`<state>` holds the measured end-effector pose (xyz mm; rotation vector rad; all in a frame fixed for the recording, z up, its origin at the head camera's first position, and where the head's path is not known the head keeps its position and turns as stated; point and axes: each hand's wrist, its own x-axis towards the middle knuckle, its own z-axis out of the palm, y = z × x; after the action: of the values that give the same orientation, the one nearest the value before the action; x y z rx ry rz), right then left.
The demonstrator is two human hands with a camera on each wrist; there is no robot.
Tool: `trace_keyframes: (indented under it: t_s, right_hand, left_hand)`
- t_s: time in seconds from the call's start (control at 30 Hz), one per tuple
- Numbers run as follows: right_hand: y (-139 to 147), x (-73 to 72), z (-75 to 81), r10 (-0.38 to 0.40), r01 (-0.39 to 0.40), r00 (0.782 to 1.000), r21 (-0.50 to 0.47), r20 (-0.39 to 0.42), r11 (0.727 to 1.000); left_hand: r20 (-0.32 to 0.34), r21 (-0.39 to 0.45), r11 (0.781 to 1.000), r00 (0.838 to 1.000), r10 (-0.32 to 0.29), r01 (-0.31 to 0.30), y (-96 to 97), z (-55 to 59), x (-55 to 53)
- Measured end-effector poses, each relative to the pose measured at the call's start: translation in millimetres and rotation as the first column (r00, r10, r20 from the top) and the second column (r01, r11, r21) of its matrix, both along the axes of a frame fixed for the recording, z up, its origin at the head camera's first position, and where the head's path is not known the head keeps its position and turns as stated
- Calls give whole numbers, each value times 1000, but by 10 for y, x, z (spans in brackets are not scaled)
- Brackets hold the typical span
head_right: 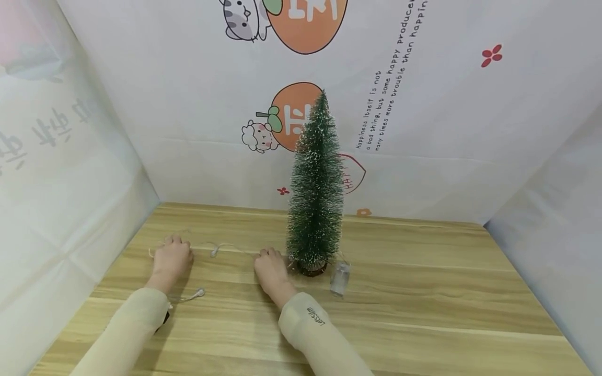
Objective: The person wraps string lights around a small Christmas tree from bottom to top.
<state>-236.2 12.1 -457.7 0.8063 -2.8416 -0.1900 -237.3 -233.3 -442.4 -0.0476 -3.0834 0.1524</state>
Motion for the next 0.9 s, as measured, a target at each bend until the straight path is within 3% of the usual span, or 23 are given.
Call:
trace_keyframes:
  t_s: [0.23,0.5,0.63,0.77,0.83,0.9]
  right_hand:
    - [-10,-10,62,16,-15,999,-23,46,1000]
    - [-21,6,67,32,-37,998,82,59,996]
    - [-6,22,62,45,-46,999,89,18,995]
    - [28,28,79,68,-68,995,4,-78,998]
    - [47,22,84,79,-87,989,-55,-127,995]
    - [63,15,95,82,-100,985,-117,-152,988]
  left_hand:
    - [1,14,1000,1000,8,-8,-36,-29,-17]
    - [-12,-13,999,999,-31,31,-98,-6,3]
    - [-72,58,997,996,-43,47,-122,99,30]
    - [-149,203,977,988,-32,62,-116,239,49]
    - [-226,261,961,974,-30,90,-97,315,53]
    - [-321,292,947,946,-38,137,-72,389,55]
